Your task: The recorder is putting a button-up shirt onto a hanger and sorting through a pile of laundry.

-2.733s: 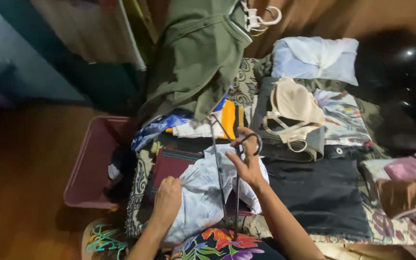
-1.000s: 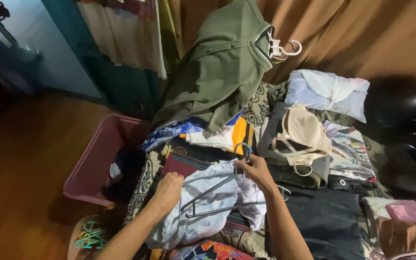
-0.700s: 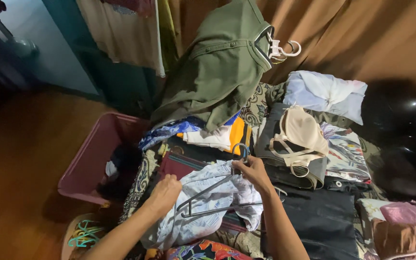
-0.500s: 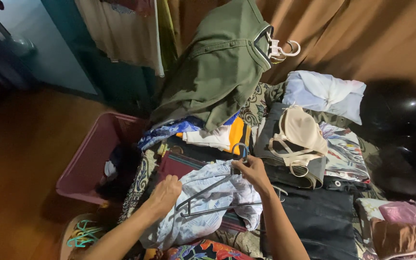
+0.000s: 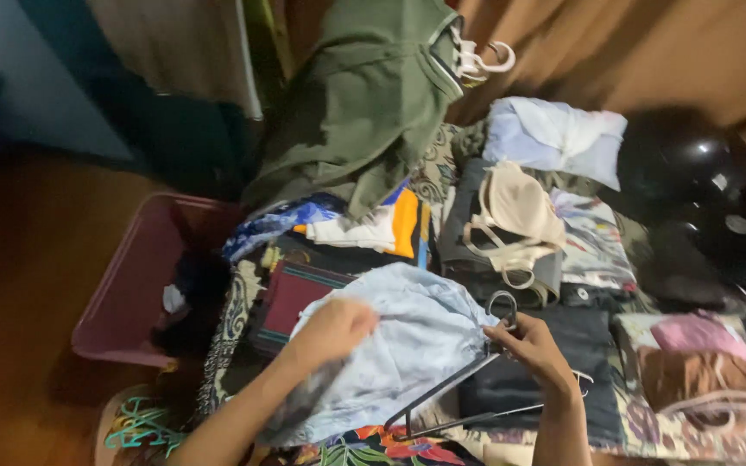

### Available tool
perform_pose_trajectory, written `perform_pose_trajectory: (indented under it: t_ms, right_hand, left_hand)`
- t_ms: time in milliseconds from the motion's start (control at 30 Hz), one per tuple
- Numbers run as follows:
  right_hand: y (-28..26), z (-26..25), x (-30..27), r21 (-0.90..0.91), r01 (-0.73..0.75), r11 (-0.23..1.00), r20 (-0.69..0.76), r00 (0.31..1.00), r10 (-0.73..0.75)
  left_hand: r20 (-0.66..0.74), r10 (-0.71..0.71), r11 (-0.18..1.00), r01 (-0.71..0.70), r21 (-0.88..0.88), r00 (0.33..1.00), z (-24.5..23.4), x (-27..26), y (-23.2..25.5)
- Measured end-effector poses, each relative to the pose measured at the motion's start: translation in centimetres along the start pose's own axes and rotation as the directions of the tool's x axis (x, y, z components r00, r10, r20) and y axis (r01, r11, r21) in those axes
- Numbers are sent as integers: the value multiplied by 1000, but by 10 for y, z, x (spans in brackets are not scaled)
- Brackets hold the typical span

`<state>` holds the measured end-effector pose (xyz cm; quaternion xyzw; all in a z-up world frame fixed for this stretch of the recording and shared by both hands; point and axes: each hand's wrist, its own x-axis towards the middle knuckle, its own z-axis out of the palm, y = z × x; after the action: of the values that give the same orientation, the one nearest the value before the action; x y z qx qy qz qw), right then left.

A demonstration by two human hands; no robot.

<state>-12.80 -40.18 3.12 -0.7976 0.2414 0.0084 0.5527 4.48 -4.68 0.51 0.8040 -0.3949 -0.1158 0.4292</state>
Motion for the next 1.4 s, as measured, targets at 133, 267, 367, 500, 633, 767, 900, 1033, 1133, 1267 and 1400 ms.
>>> perform_pose_trajectory:
  t_ms: [133,267,367,500,633,767,900,1033,1133,1267,1400]
  right_hand:
    - [11,-6,-20,36,-92,995,-9,996,92]
    - [7,-12,-33,169,-111,979,13,994,110]
    - [13,-30,-52,146,-167,975,-13,985,171]
    - [36,-56,-75,226,-118,967,-84,987,140]
    - [23,-55,-67,454,194,870,-55,980,-190]
    - [36,-27,-41,761,232,606,-9,937,-348]
    - [63,14,-14,828,264,495,46,847,-530]
    - [38,50,5,761,-20,648,217,950,-225]
    - [-3,68,19,711,94,697,172,938,-302]
    - [-64,78,27,604,132,786,235,913,-334]
    - [-65,85,37,561,241,792,270,851,-451]
  left_hand:
    - [-370,154,978,-88,189,916,36,94,-18]
    - [-16,-107,900,104,423,994,74,139,-48]
    - [63,-105,884,64,464,992,79,150,-58]
    - [-168,213,927,-145,345,962,38,147,-20]
    - [-66,128,961,-140,-240,990,-34,112,65]
    - [389,28,967,74,-245,921,-71,43,62]
    - [552,-96,992,125,-14,829,-72,-12,40]
    - [-26,-106,960,109,259,994,-64,22,32]
    - [-243,424,884,-340,321,873,-37,52,-14]
    - [8,160,975,-159,155,987,-16,67,-20]
    - [99,-86,932,115,-343,991,-33,66,35]
